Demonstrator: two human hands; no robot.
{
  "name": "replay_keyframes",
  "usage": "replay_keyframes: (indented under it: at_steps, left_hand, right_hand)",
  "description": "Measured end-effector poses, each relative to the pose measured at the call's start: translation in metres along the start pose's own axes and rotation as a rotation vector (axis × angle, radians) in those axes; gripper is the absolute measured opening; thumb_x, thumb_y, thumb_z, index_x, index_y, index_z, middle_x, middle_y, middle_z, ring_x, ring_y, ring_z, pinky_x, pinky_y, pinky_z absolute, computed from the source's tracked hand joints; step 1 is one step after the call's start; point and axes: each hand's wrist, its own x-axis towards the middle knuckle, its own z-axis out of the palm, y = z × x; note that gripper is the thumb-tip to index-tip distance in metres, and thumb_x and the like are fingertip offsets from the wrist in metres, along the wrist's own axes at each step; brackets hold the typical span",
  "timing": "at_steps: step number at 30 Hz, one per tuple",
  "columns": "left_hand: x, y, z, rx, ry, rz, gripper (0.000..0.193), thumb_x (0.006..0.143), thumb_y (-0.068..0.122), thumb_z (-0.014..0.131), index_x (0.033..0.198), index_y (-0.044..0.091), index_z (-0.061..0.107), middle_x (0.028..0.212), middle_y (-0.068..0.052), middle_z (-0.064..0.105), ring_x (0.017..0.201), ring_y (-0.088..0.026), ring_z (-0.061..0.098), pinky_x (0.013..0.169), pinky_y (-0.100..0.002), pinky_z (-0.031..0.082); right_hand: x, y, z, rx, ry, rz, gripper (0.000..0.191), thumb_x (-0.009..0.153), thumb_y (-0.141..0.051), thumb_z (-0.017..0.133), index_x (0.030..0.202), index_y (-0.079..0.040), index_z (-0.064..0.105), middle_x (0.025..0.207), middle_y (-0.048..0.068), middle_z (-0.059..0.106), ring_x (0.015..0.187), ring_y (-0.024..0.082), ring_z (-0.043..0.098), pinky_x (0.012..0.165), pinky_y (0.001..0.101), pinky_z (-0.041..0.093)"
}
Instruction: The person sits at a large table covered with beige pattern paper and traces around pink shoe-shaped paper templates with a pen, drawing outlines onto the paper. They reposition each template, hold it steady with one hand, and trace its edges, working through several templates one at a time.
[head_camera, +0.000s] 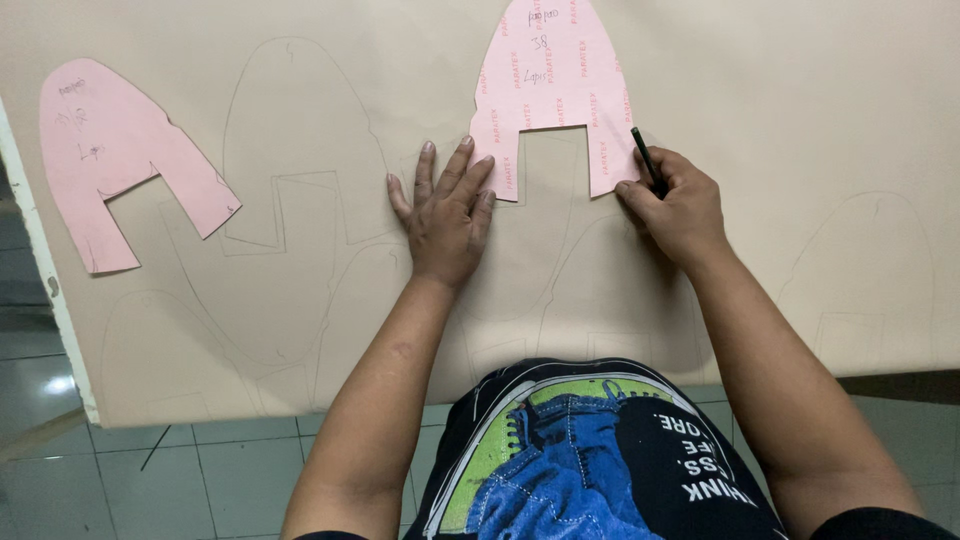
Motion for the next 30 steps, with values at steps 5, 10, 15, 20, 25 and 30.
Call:
replay_keyframes:
  at_steps: [5,10,15,20,25,30]
  left_hand:
    - [0.000,0.003,-0.003,0.004,-0.005,0.003,0.038,0.104,0.039,0.053,0.141,0.033,0.060,0.162,0.008,0.040,0.155,-0.026,0.016,0.120,-0.067,-0.007]
    - [0.002,0.004,-0.002,0.028,-0.031,-0.025,0.039,0.103,0.041,0.050,0.142,0.035,0.058,0.162,0.008,0.038,0.155,-0.026,0.015,0.120,-0.065,-0.008]
    - [0.002,0.000,0.002,0.046,-0.037,-0.027,0.048,0.104,0.041,0.049,0.151,0.031,0.047,0.164,0.009,0.035,0.156,-0.025,0.014,0.120,-0.065,-0.008]
    - [-0.001,-0.007,0.011,-0.008,0.088,0.015,0.066,0.104,0.044,0.056,0.160,0.017,0.032,0.166,0.000,0.034,0.157,-0.026,0.017,0.124,-0.064,-0.004]
    - [-0.001,-0.009,0.014,-0.080,0.151,-0.020,0.072,0.099,0.050,0.062,0.151,0.008,0.035,0.161,-0.013,0.031,0.156,-0.033,0.016,0.127,-0.060,0.001]
    - [-0.001,-0.004,0.006,-0.066,0.107,-0.052,0.057,0.098,0.049,0.065,0.139,0.011,0.054,0.159,-0.014,0.032,0.155,-0.035,0.014,0.125,-0.059,0.002]
  right_hand:
    - [0.001,0.005,0.001,-0.039,0.015,-0.056,0.041,0.091,-0.023,0.078,0.127,-0.007,0.067,0.081,-0.003,0.064,0.070,0.008,0.061,0.065,0.0252,0.052]
    - [0.002,0.010,0.001,-0.110,0.041,-0.149,0.040,0.091,-0.025,0.080,0.124,-0.005,0.069,0.082,0.000,0.066,0.072,0.010,0.061,0.069,0.0275,0.052]
    - [0.000,0.013,0.002,-0.141,0.038,-0.148,0.037,0.092,-0.025,0.079,0.122,-0.006,0.070,0.081,0.002,0.067,0.072,0.013,0.062,0.069,0.0293,0.052]
    - [-0.001,0.016,0.004,-0.131,0.085,-0.247,0.039,0.091,-0.024,0.081,0.123,-0.005,0.070,0.084,0.003,0.069,0.074,0.013,0.063,0.071,0.0283,0.052]
    - [0.000,0.014,0.003,-0.160,0.065,-0.205,0.038,0.091,-0.025,0.080,0.122,-0.006,0.070,0.085,0.003,0.070,0.073,0.012,0.064,0.070,0.0282,0.053]
    - [-0.002,0.014,0.002,-0.148,0.060,-0.176,0.038,0.092,-0.026,0.079,0.123,-0.006,0.069,0.084,0.003,0.070,0.073,0.013,0.065,0.070,0.0285,0.053]
